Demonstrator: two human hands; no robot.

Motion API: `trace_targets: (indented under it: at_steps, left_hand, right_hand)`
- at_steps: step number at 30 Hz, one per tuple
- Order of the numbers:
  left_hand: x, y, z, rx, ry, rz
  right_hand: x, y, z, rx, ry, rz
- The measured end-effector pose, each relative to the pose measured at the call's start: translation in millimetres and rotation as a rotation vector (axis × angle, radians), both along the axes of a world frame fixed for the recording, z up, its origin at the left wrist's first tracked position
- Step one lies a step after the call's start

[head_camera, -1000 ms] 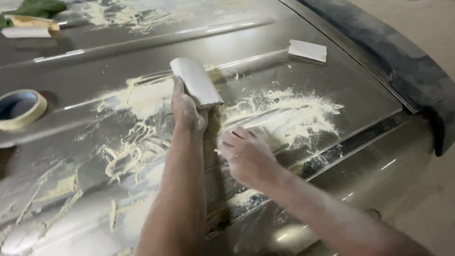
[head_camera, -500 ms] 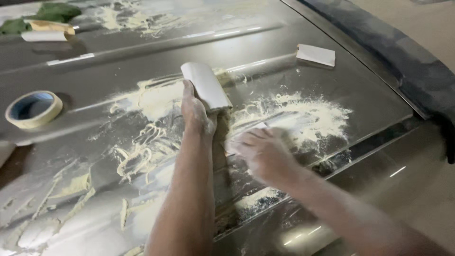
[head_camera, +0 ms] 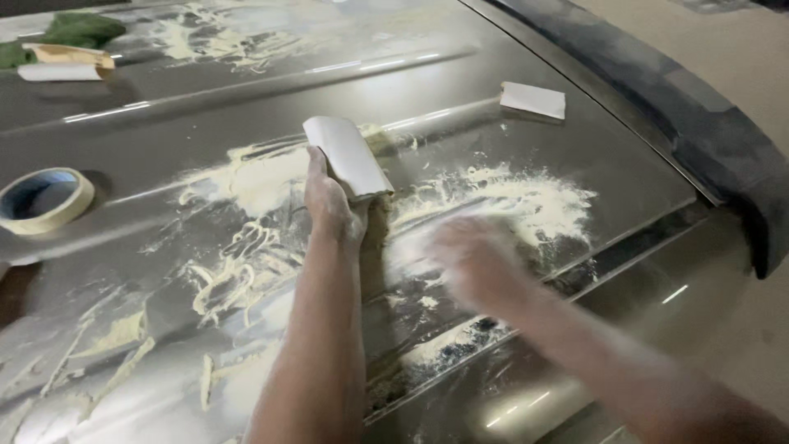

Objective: The person applies a beige body filler to the hood of a car using a putty knife and then smooths it with a sanding block. The person works on a specific area of the hood, spreading and leveling the filler.

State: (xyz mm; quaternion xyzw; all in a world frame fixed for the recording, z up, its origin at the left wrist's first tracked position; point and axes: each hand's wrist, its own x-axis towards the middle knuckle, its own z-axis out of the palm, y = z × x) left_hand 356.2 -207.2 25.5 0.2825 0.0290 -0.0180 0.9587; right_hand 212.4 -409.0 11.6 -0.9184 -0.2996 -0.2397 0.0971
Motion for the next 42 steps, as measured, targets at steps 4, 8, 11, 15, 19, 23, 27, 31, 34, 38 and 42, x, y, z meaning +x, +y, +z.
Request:
trace_targets:
  at_steps: [4, 8, 11, 15, 19, 23, 27, 31, 34, 38, 42]
  left_hand:
    - [-5, 0, 6, 0.074, 0.09, 0.031]
    - [3, -4, 4, -0.016, 0.009, 0.034]
    - [6, -3, -4, -0.017, -0.022, 0.022]
    - [6, -1, -8, -0.026, -0.029, 0.011]
    - [6, -3, -4, 0.1, 0.112, 0.058]
    - [9, -3, -3, -0.028, 0.0, 0.026]
    - [10, 0, -7, 0.008, 0.017, 0.034]
    - [11, 0, -8, 0.01, 0.076, 0.053]
    - [11, -1, -8, 0.018, -0.006, 0.02]
    - [10, 1, -9, 0.031, -0.039, -0.014]
    - [9, 1, -8, 0.017, 0.008, 0.032]
  right_hand:
    - [11, -60, 39, -0.167, 0.177, -0.319]
    - [0, -9, 27, -0.01, 0.119, -0.322]
    - [-6, 17, 3, 0.002, -0.017, -0.2]
    - [5, -44, 17, 0.027, -0.046, -0.146]
    - [11, -71, 39, -0.277, 0.206, -0.466]
    - [-5, -5, 10, -0.062, -0.001, -0.368]
    - [-3, -15, 1, -0.063, -0.177, -0.061]
    - [19, -70, 19, -0.252, 0.01, -0.259]
    - [13, -52, 8, -0.297, 0.012, -0.419]
    - [-14, -11, -4, -0.14, -0.156, -0.207]
    - [-8, -45, 34, -0.058, -0.06, -0.132]
